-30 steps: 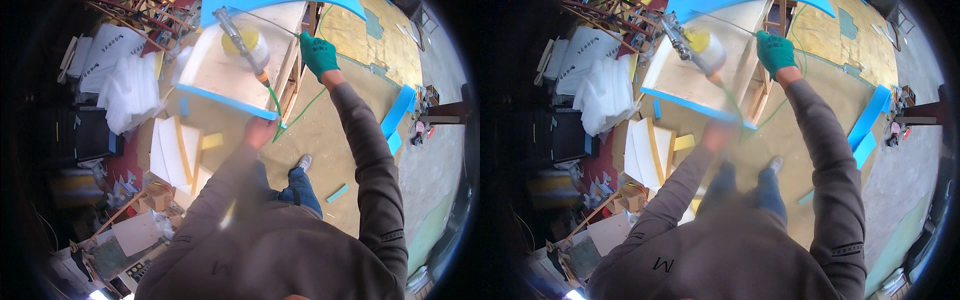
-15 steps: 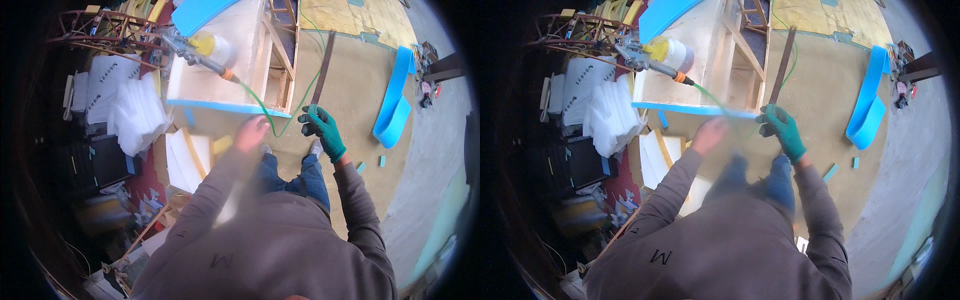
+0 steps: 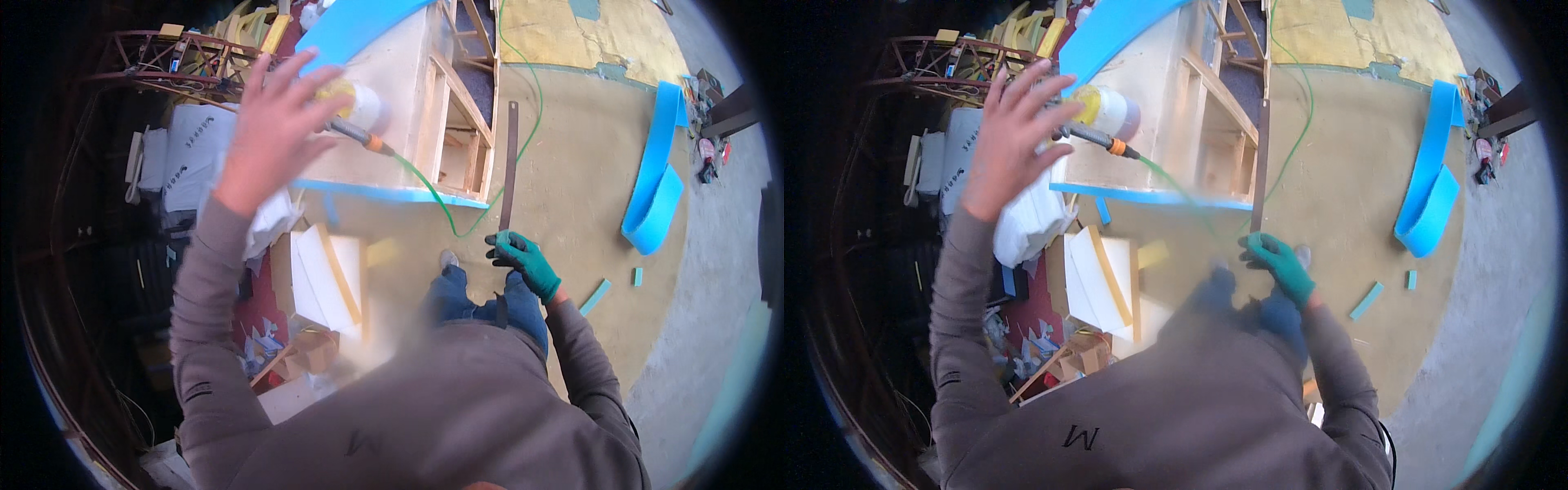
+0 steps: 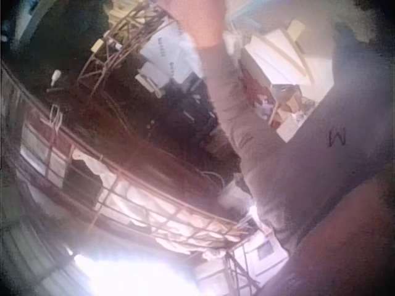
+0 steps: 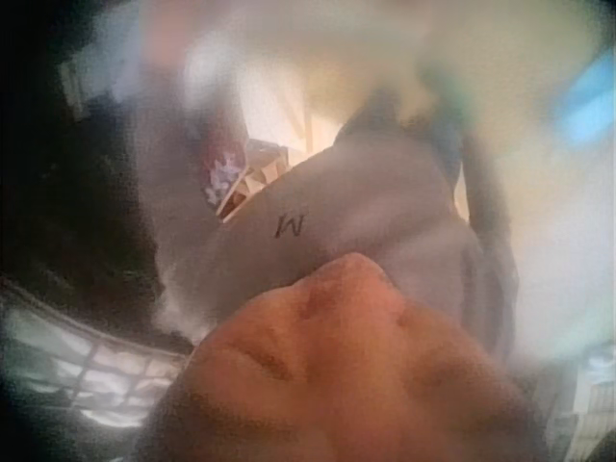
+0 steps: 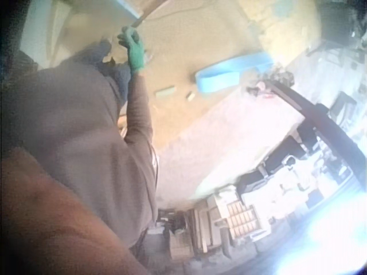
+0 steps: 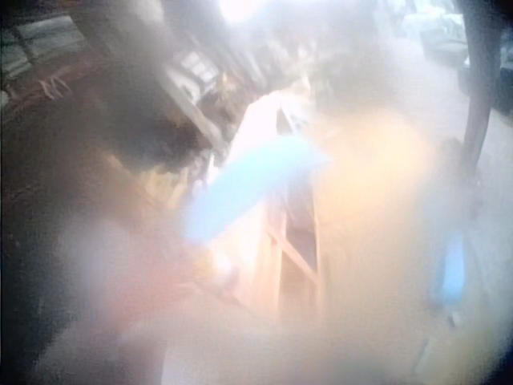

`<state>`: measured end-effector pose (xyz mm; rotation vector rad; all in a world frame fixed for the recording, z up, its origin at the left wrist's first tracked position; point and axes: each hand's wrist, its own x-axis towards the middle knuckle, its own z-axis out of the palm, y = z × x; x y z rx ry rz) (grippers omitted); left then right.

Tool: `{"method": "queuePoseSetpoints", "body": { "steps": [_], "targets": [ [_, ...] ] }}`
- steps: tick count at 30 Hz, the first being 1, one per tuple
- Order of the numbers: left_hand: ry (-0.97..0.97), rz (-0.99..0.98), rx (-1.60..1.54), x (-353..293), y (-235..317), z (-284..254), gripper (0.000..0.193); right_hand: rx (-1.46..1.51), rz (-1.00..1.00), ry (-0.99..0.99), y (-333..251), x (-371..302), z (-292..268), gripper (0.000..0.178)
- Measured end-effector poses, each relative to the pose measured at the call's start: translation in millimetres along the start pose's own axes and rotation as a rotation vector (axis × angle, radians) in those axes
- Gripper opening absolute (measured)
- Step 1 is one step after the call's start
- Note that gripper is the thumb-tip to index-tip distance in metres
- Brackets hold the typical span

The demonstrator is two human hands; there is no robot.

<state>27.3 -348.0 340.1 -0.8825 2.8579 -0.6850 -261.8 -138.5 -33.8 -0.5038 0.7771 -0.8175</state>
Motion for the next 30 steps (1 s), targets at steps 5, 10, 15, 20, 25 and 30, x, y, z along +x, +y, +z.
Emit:
{"method": "queuePoseSetpoints", "body": {
  "steps": [5, 10, 15, 20, 25, 30],
  "targets": [
    [-0.420, -0.045, -0.188, 11, -55, 14, 0.049, -0.005, -0.030, 0.005, 1, -1, -8, 0.040],
    [-0.319, -0.184, -0.307, 10, -67, 29, 0.034, 0.012, -0.019, 0.030, 0, -12, -20, 0.045],
    [-0.334, -0.457, -0.303, 28, -66, 35, 0.028, 0.076, -0.055, 0.067, 3, -27, -19, 0.049],
    [-0.353, -0.513, -0.311, 31, -65, 35, 0.034, 0.092, -0.071, 0.132, 6, -27, -18, 0.044],
    [-0.009, -0.390, -0.349, 23, -53, 35, 0.042, 0.105, -0.082, 0.178, 16, -11, -16, 0.041],
    [0.276, -0.316, -0.350, -6, -21, 12, 0.036, 0.000, -0.046, 0.163, 38, -18, -6, 0.041]
  ]
}}
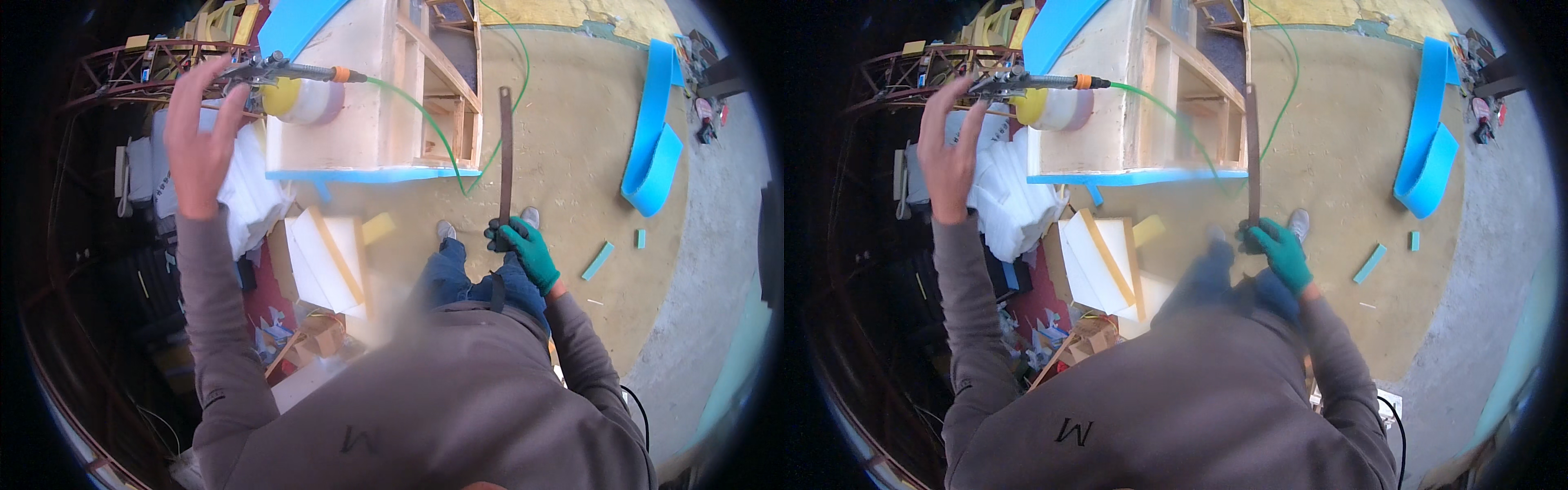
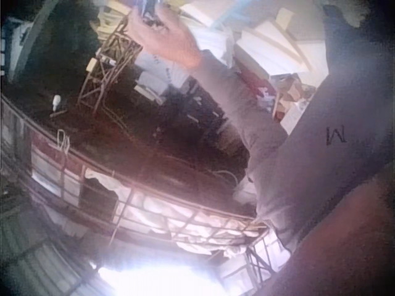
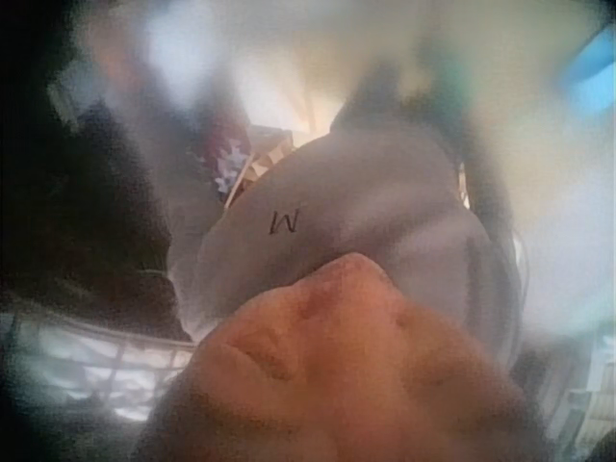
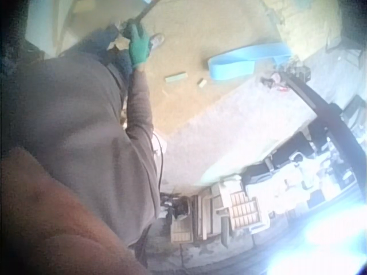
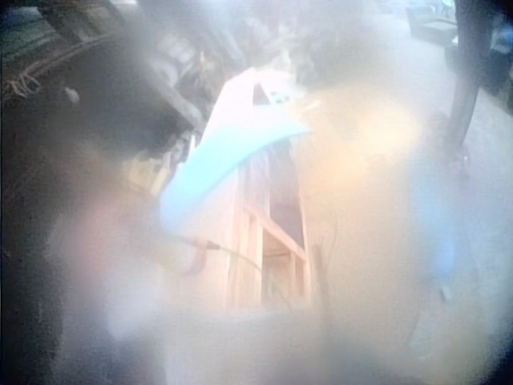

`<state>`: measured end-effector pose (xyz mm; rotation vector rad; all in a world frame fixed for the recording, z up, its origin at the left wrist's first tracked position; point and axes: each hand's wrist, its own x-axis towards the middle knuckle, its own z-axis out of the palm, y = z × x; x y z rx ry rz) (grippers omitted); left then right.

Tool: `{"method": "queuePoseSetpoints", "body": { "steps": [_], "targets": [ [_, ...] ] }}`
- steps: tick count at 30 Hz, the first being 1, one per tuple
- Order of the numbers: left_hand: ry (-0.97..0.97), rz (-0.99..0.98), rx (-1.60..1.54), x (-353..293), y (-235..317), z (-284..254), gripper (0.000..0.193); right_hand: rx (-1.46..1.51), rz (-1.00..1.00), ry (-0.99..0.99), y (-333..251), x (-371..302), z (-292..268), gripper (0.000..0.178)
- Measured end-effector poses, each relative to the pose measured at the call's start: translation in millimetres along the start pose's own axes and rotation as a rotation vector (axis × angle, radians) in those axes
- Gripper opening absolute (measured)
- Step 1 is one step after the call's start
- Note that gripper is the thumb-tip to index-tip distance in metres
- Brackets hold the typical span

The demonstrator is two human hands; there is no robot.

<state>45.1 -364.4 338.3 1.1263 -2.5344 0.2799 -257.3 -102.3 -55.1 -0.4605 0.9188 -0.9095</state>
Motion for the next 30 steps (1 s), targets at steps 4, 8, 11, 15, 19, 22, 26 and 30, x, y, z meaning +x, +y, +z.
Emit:
{"method": "queuePoseSetpoints", "body": {
  "steps": [4, 8, 11, 15, 19, 22, 26, 30],
  "targets": [
    [-0.120, -0.144, -0.268, -84, 33, 19, 0.009, 0.037, 0.106, -0.125, 23, -18, 4, 0.040],
    [-0.625, -0.317, -0.673, -173, 55, 108, 0.018, 0.166, 0.193, -0.137, 57, -34, 22, 0.038],
    [-0.703, -0.195, -0.744, -210, 61, 171, 0.021, 0.286, 0.240, -0.064, 88, -44, 49, 0.035],
    [-0.737, 0.015, -0.815, -203, 58, 192, 0.018, 0.339, 0.213, 0.034, 133, -45, 88, 0.026],
    [-0.671, 0.317, -0.712, -140, 67, 190, 0.018, 0.444, 0.045, 0.101, 194, -12, 125, 0.030],
    [-0.754, 0.631, -0.449, -82, 88, 202, 0.021, 0.225, -0.210, 0.195, 224, 30, 142, 0.030],
    [-1.084, 0.839, 0.028, -38, 135, 238, 0.031, 0.479, -0.207, 0.186, 229, 69, 155, 0.029],
    [-1.471, 0.827, 0.211, -12, 159, 272, 0.029, 1.037, -0.208, -0.026, 233, 89, 165, 0.029]
  ]
}}
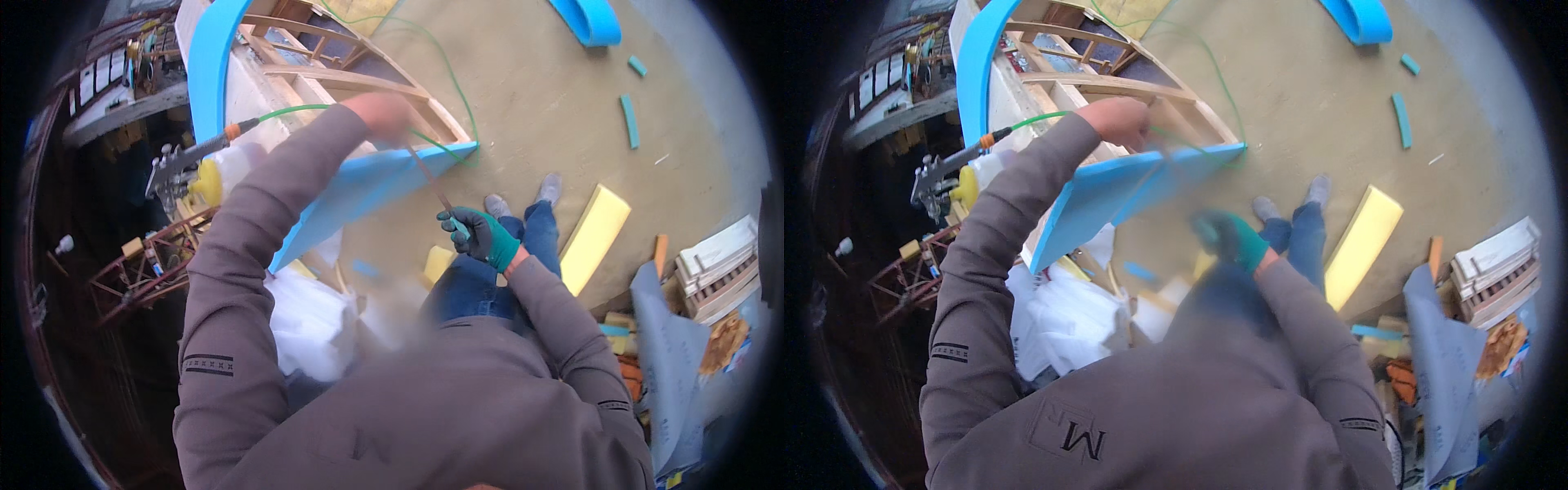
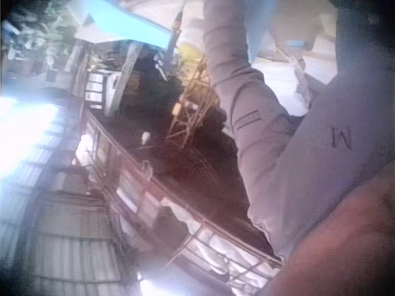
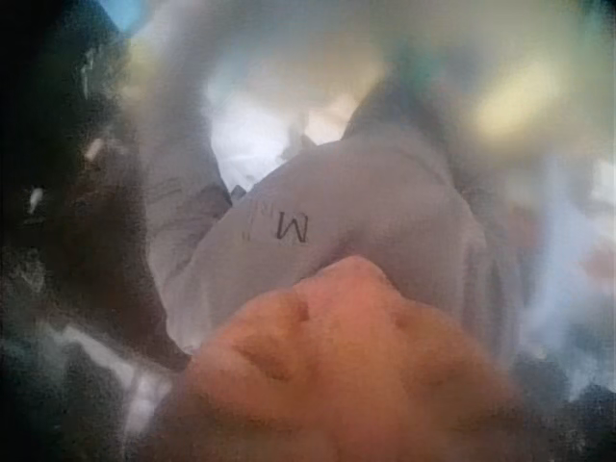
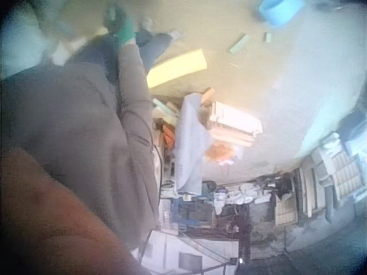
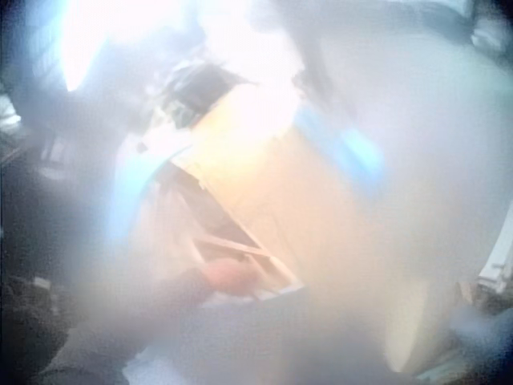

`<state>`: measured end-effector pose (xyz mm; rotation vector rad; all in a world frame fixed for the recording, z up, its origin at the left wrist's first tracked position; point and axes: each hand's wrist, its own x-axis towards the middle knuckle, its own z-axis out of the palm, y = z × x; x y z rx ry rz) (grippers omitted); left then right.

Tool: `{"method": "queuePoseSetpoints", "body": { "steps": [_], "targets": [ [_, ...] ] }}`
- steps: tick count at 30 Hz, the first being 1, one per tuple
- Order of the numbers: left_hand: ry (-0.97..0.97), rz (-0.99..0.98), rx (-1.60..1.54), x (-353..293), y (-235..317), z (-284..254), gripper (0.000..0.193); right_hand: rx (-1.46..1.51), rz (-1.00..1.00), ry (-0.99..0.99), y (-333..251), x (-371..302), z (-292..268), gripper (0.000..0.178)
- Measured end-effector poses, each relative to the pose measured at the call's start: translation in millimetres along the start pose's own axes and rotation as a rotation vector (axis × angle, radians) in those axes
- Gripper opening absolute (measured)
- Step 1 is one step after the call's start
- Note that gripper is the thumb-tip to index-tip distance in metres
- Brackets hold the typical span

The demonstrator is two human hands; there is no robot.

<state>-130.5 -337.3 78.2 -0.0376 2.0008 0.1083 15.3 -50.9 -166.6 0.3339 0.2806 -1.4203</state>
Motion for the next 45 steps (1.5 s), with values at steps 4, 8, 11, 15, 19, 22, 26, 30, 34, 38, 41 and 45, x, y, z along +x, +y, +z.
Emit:
{"method": "queuePoseSetpoints", "body": {
  "steps": [4, 8, 11, 15, 19, 22, 26, 30, 34, 38, 41, 45],
  "targets": [
    [-0.108, -0.129, -0.123, 20, -12, 2, 0.027, -0.865, -0.498, -0.064, 16, 10, -5, 0.030],
    [-0.195, -0.177, -0.151, 37, -22, 21, 0.035, -0.788, -0.497, -0.121, 17, 13, 9, 0.030],
    [-0.299, -0.166, -0.147, 58, -27, 35, 0.042, -0.719, -0.389, -0.064, 6, 12, 31, 0.034],
    [-0.405, -0.185, -0.054, 90, -26, 52, 0.046, -0.700, 0.065, 0.068, -10, 9, 47, 0.043],
    [-0.440, -0.111, 0.009, 104, -26, 64, 0.045, -0.613, 0.046, 0.070, -10, 6, 42, 0.046],
    [-0.438, -0.115, -0.047, 107, -29, 66, 0.042, -0.423, -0.027, 0.039, -6, 2, 33, 0.049],
    [-0.554, -0.181, -0.081, 115, -35, 63, 0.040, -0.142, -0.078, -0.102, 2, 2, 28, 0.048],
    [-0.532, -0.184, -0.098, 115, -42, 67, 0.037, -0.562, -0.623, -0.184, 15, 16, 49, 0.045],
    [-0.469, -0.160, -0.026, 113, -42, 69, 0.036, -0.010, -0.190, -0.149, 13, 16, 73, 0.043],
    [-0.490, -0.209, -0.053, 108, -32, 65, 0.038, 0.197, -0.064, -0.136, 1, 20, 91, 0.042],
    [-0.510, -0.251, -0.036, 108, -24, 63, 0.043, 0.219, -0.064, -0.118, -4, 26, 92, 0.042],
    [-0.495, -0.205, 0.038, 117, -27, 69, 0.040, 0.189, -0.115, -0.124, -4, 37, 88, 0.041]
  ]
}}
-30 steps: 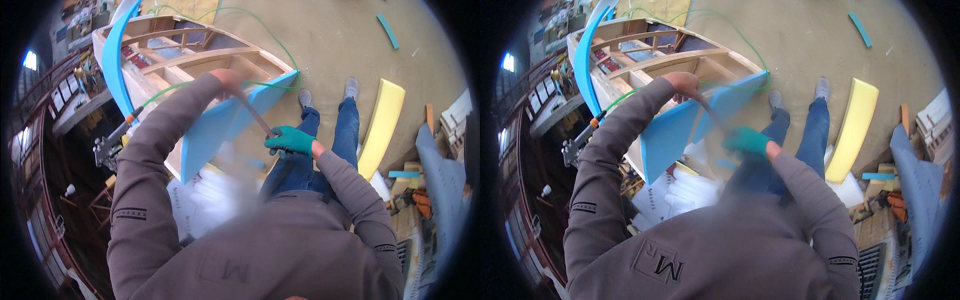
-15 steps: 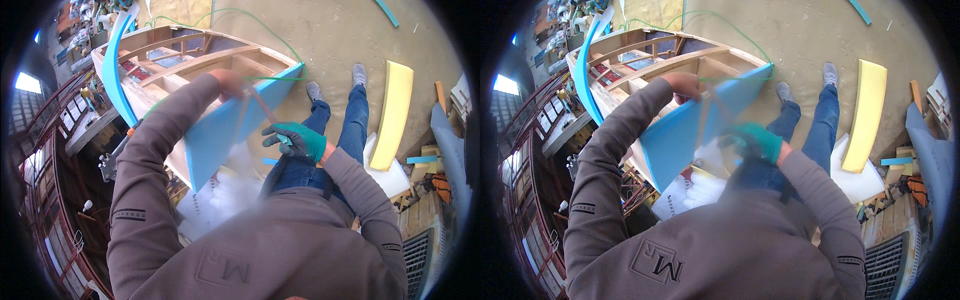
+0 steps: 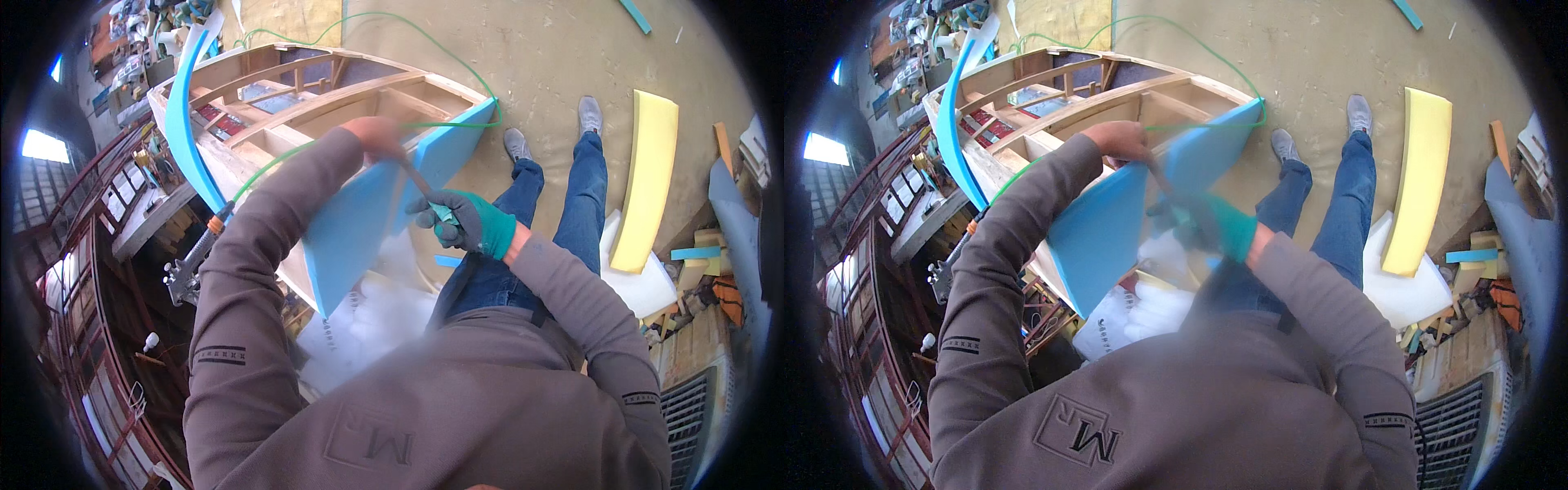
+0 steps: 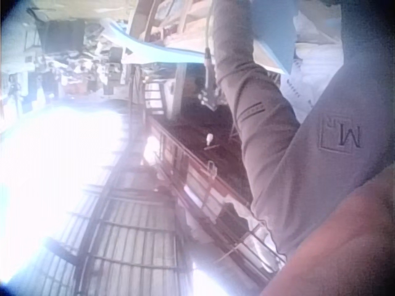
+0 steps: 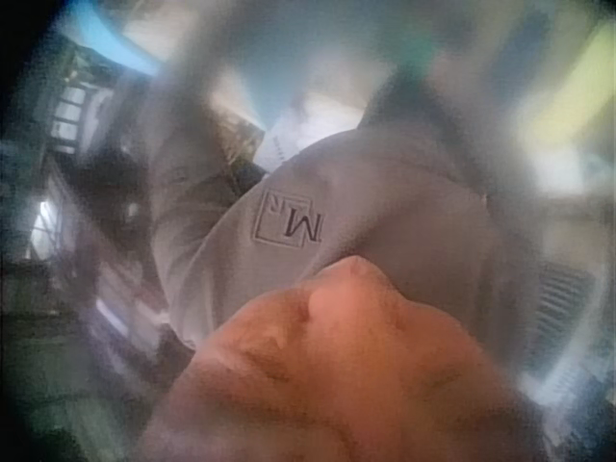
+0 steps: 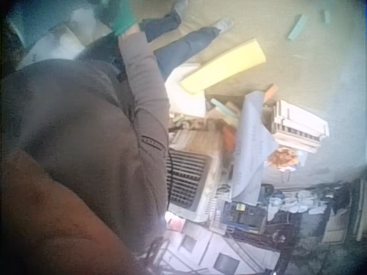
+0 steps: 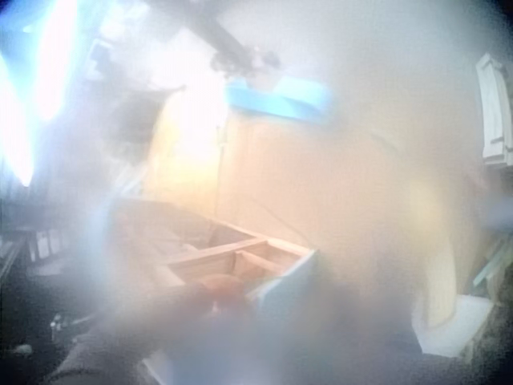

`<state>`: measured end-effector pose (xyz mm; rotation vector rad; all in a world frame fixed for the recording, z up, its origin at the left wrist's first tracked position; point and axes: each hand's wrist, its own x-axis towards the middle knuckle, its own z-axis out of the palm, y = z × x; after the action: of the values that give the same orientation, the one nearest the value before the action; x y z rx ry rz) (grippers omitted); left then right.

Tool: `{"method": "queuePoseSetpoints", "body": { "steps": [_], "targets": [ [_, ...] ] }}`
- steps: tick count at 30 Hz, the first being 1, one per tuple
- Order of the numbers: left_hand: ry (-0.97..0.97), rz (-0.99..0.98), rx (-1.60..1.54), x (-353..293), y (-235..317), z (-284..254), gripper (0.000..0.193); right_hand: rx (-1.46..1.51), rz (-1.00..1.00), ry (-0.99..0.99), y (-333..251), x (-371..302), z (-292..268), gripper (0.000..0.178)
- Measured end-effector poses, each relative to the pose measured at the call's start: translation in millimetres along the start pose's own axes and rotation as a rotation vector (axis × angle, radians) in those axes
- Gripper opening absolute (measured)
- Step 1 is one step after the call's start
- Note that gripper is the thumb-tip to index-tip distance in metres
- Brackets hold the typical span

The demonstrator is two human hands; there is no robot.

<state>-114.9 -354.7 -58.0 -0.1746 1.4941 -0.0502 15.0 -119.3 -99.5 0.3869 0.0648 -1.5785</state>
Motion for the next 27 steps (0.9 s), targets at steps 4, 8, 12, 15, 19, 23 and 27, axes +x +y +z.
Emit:
{"method": "queuePoseSetpoints", "body": {
  "steps": [4, 8, 12, 15, 19, 23, 27],
  "targets": [
    [0.040, 0.021, 0.011, 15, -12, 5, 0.038, 0.080, 0.040, 0.039, -1, 18, -2, 0.040],
    [0.120, 0.141, 0.125, 21, -20, 10, 0.039, 0.107, 0.050, 0.058, -4, 40, -2, 0.038],
    [0.148, 0.210, 0.188, 21, -21, 12, 0.033, 0.146, 0.008, 0.021, -2, 45, 4, 0.036],
    [0.176, 0.220, 0.258, 19, -19, 12, 0.031, 0.205, 0.030, 0.044, 3, 32, 13, 0.035],
    [0.210, 0.205, 0.226, 17, -16, 13, 0.033, 0.194, 0.055, 0.035, 10, -3, 33, 0.034],
    [0.204, 0.185, 0.281, 16, -14, 11, 0.030, 0.208, 0.081, 0.102, 5, -52, 61, 0.035],
    [0.211, 0.188, 0.192, 10, -9, 7, 0.027, -0.307, -0.108, 0.046, -7, -107, 93, 0.033]
  ]
}}
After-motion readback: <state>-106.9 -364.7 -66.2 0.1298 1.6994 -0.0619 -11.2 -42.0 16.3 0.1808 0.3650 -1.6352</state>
